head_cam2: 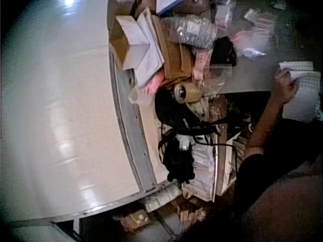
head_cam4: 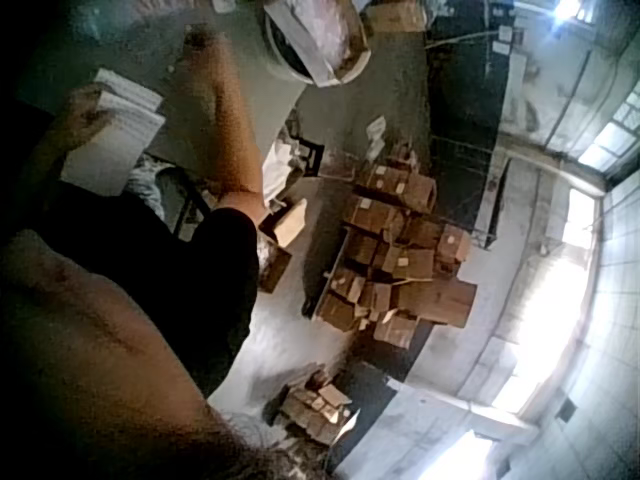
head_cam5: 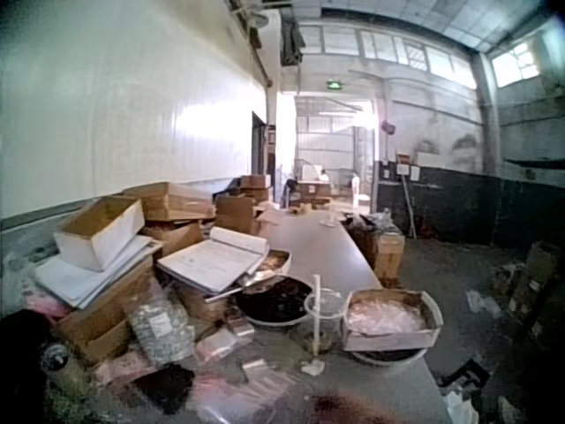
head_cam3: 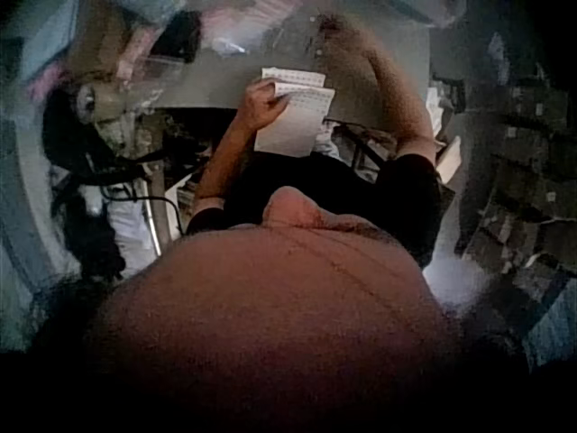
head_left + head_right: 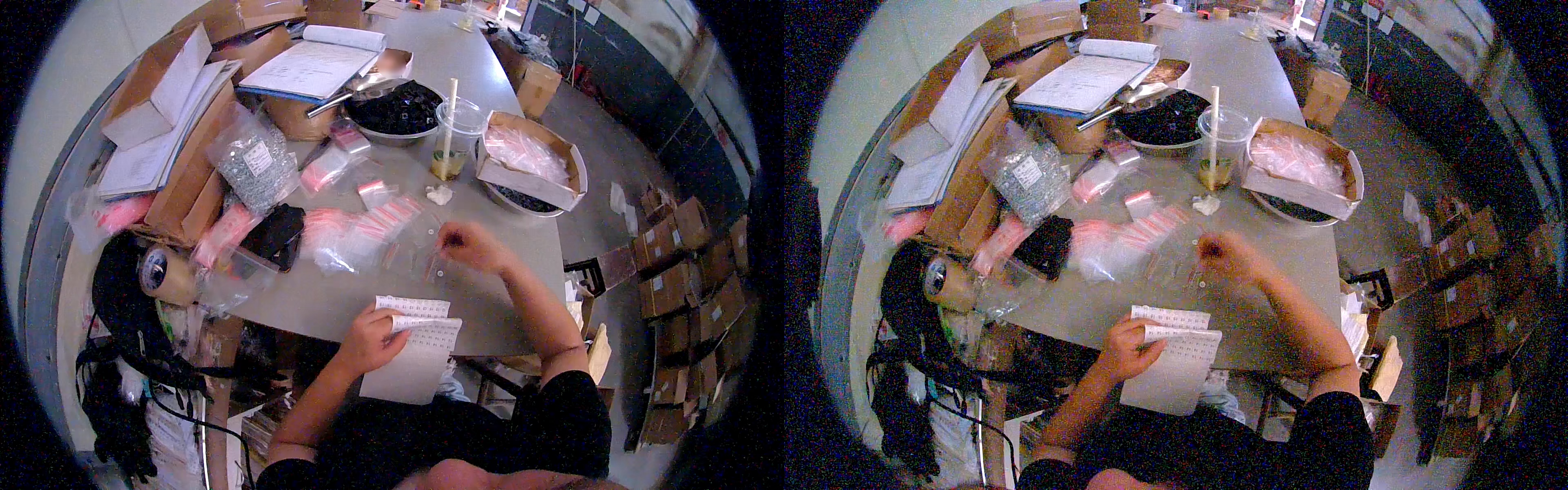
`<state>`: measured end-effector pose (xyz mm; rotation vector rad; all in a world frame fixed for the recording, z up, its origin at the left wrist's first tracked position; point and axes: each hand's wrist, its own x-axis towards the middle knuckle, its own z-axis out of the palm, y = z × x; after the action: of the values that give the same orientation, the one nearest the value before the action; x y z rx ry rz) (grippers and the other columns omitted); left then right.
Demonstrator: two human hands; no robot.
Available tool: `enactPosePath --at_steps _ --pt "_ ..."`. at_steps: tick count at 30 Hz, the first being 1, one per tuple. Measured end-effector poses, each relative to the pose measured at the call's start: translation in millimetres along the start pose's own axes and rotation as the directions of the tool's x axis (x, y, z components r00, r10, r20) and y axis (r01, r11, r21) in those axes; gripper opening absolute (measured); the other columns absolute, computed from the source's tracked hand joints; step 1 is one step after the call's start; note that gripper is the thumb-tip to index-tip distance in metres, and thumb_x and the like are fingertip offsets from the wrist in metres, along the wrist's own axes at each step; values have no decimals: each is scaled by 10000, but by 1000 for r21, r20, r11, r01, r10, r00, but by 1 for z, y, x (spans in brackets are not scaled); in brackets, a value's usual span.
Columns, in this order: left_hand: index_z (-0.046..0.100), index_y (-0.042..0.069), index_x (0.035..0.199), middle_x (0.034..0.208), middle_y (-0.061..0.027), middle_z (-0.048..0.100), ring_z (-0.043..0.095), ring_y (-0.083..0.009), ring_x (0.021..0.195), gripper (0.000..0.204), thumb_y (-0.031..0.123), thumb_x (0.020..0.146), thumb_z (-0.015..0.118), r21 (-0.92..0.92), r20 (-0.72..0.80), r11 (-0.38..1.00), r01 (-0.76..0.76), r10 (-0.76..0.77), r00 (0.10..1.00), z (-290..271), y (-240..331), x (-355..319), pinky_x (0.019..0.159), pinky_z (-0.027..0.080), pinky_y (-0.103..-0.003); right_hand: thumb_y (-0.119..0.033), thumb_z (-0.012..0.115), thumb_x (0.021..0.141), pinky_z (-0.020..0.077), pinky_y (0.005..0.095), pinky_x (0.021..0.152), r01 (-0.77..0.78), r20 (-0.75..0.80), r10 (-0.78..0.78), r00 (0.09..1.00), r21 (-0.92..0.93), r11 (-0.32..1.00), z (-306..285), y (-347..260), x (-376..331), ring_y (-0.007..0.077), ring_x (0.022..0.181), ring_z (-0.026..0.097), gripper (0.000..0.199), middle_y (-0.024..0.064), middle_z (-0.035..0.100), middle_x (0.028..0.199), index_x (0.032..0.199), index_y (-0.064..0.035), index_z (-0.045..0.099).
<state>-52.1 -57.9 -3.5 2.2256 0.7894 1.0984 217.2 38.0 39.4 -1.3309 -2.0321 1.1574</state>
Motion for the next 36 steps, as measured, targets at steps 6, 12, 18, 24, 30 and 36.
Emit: enactPosePath --at_steps 6,12,18,24,30,36 --pt "632 7 762 917 -161 660 612 -338 844 114 89 734 706 -9 -25 1000 -2 2 1000 -1 -1 0 763 495 -403 -45 656 765 485 340 728 -48 -150 7 989 -272 961 -19 22 23 208 797 595 235 111 620 866 983 -10 575" --pt "660 9 827 910 -151 663 616 -321 854 123 95 749 700 7 -22 1000 -10 10 1000 -4 5 3 784 483 -408 0 646 729 486 379 752 51 -126 -120 985 -453 890 4 14 23 295 834 600 265 140 601 901 975 -27 550" --pt "667 11 845 913 -152 661 614 -328 855 128 94 753 698 -6 -8 1000 -4 4 1000 -2 1 0 777 485 -403 -72 658 737 485 390 765 -170 -193 89 977 -457 873 -1 -8 21 327 870 614 256 160 625 913 966 -37 547" --pt "667 6 842 911 -159 660 612 -338 856 131 94 751 700 -12 -2 1000 3 -3 1000 -5 5 3 781 493 -403 -100 655 762 484 405 737 -79 -127 31 991 -395 915 -9 14 50 325 843 626 263 161 641 884 989 -26 542" --pt "671 9 834 901 -161 662 613 -340 857 120 80 742 700 -11 0 1000 22 -22 1000 -3 1 1 787 493 -404 -107 650 774 481 408 712 -169 -222 77 972 -430 887 -4 11 58 327 826 623 287 174 633 868 1026 -31 536" --pt "678 14 859 903 -161 662 614 -338 856 136 75 740 701 -8 -25 1000 5 -5 1000 -3 1 1 792 494 -403 -160 637 797 476 399 727 -176 -239 62 969 -493 852 -13 16 35 307 836 606 177 151 619 874 912 -42 571"
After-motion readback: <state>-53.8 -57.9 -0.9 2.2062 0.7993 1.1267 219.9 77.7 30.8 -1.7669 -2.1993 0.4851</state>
